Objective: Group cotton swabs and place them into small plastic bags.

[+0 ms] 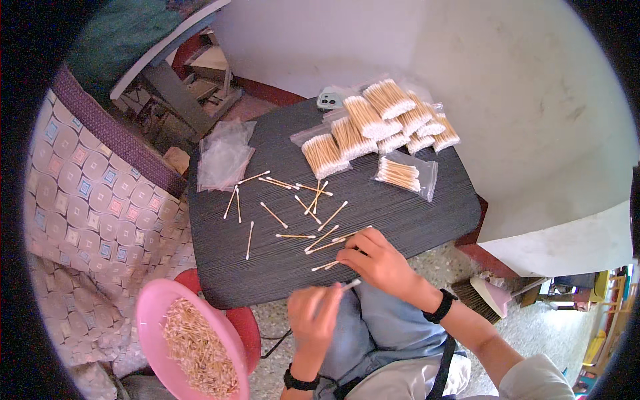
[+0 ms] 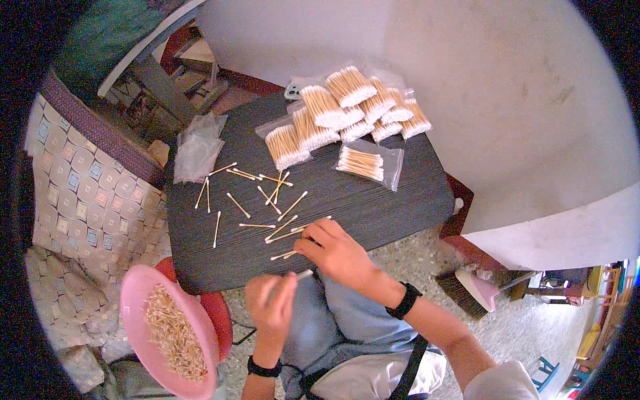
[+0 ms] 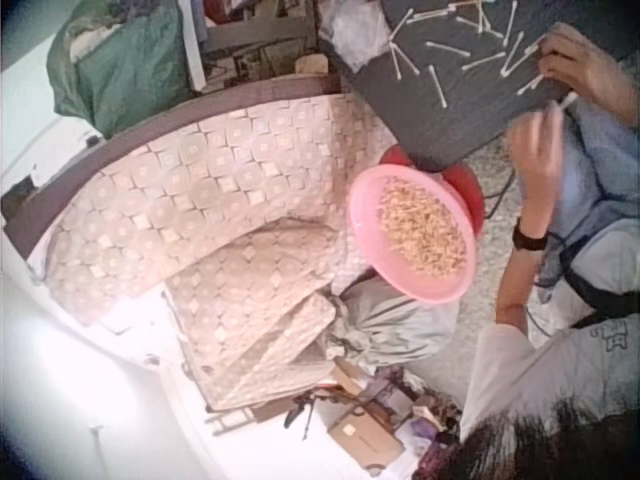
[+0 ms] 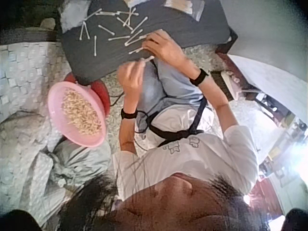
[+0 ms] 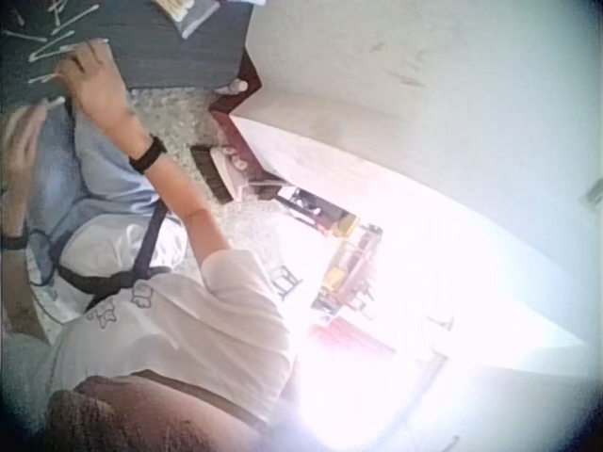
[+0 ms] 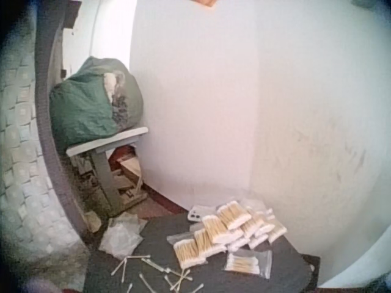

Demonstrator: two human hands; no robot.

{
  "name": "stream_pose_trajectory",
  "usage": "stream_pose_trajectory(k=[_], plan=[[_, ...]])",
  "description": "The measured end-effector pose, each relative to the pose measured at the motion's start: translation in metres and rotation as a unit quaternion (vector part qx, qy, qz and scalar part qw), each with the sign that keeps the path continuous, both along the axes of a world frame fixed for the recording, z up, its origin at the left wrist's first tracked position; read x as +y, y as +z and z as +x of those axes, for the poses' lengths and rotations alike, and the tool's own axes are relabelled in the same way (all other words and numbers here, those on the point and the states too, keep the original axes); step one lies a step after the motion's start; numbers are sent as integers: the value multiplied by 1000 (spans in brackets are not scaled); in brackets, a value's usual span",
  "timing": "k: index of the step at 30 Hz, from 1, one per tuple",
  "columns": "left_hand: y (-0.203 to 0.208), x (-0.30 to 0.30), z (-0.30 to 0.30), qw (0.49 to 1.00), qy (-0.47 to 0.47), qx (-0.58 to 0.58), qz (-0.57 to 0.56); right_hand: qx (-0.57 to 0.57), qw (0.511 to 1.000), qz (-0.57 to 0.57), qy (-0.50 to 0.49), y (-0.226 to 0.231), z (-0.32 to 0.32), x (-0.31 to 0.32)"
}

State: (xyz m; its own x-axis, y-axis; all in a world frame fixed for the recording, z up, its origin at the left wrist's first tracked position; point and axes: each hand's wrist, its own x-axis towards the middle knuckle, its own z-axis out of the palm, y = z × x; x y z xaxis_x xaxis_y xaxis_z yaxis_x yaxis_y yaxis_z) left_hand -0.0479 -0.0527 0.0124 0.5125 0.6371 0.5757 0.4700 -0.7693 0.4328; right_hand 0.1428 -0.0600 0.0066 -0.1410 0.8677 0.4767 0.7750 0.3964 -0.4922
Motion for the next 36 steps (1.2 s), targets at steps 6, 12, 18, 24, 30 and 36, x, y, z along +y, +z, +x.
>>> stream_pose_trajectory(k=[6,12,18,24,30,36], plan=[[1,39,-5,998,35,-2,-50,61,998,-20,8,3,0,5],[-2,54,6,994,1,25,-105,107,994,-16,-16,-2,2,5],[-4,56,2,996,-23,49,-76,118,992,-19,-27,0,1,6],[-2,55,5,995,-27,26,-93,103,994,-3,-32,0,2,3],[-9,56,0,992,-8,-35,-122,43,999,-9,-24,5,-2,-1],[-6,57,8,989,38,0,-143,46,998,-29,-15,-1,1,-3]])
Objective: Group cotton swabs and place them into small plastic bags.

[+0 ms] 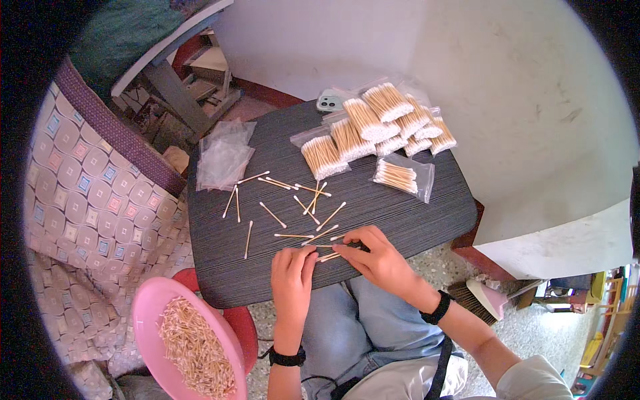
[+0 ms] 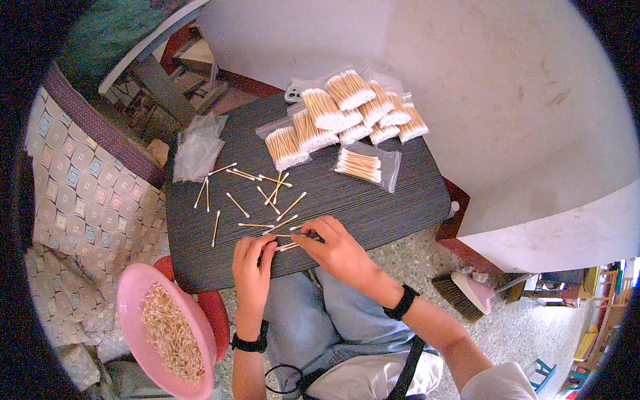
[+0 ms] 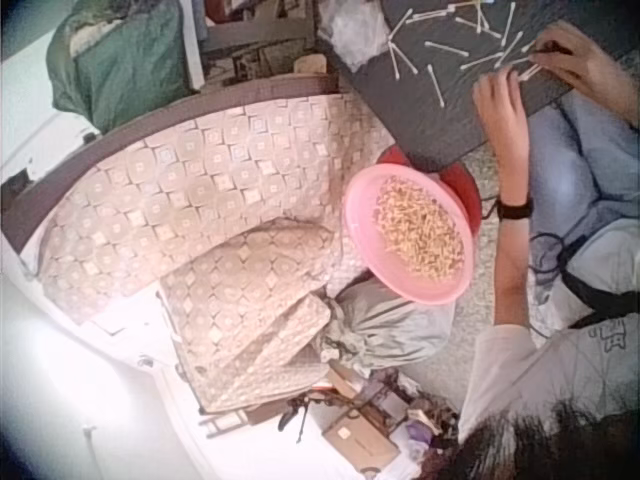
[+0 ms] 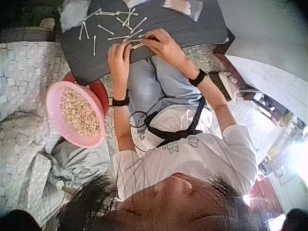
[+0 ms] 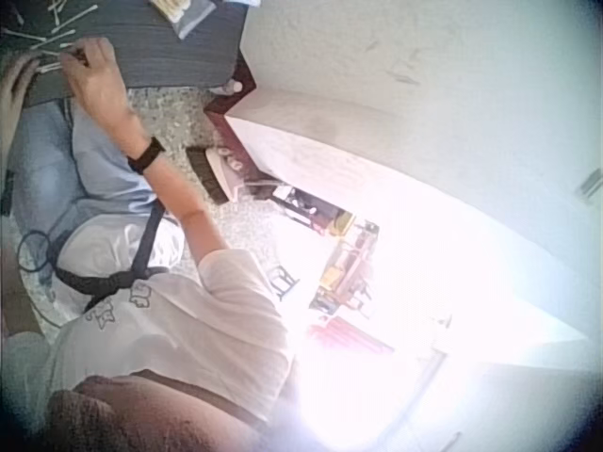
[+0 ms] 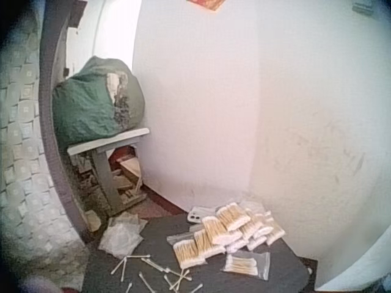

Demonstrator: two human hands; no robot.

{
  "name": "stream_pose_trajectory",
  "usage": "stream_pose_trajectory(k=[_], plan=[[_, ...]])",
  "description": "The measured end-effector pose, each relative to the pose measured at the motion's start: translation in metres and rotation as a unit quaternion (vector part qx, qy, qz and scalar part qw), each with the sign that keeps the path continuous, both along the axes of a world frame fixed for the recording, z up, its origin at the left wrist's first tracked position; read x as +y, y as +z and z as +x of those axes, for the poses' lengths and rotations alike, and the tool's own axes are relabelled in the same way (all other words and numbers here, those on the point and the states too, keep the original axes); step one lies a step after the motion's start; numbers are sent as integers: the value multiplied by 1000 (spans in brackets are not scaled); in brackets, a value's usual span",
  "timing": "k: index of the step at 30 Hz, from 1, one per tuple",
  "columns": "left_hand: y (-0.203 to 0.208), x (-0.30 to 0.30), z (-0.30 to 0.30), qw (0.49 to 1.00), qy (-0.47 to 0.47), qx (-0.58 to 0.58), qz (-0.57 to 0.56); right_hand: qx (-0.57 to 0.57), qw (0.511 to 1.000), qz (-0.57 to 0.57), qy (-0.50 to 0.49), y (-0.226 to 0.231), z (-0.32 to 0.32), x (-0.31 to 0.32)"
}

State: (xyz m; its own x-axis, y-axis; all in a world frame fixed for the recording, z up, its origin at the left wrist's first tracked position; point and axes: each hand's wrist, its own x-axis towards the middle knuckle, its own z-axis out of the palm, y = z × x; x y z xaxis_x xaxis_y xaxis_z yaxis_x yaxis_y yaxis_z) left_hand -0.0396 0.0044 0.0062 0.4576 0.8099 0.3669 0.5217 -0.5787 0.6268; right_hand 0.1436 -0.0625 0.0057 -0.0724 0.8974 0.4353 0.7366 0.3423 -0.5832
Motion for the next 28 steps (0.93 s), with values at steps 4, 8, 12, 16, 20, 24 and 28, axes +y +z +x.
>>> stream_pose_trajectory(k=[4,8,12,16,20,24,28], plan=[[-4,1,-2,999,-21,-25,26,-48,999,6,2,4,1,-2],[1,-3,-3,999,-33,5,43,-99,995,32,5,1,2,-9],[4,-4,0,998,-26,30,52,-140,990,3,5,6,3,-22],[4,-6,-1,999,-22,23,37,-88,995,-45,30,7,0,-27],[7,-14,3,997,-11,-70,8,-30,998,-53,0,8,-11,-30],[13,-29,13,990,-24,-110,-86,80,994,-54,-56,6,-41,-27],[8,-24,10,990,-14,-121,-72,85,993,-78,-24,5,-37,-19]])
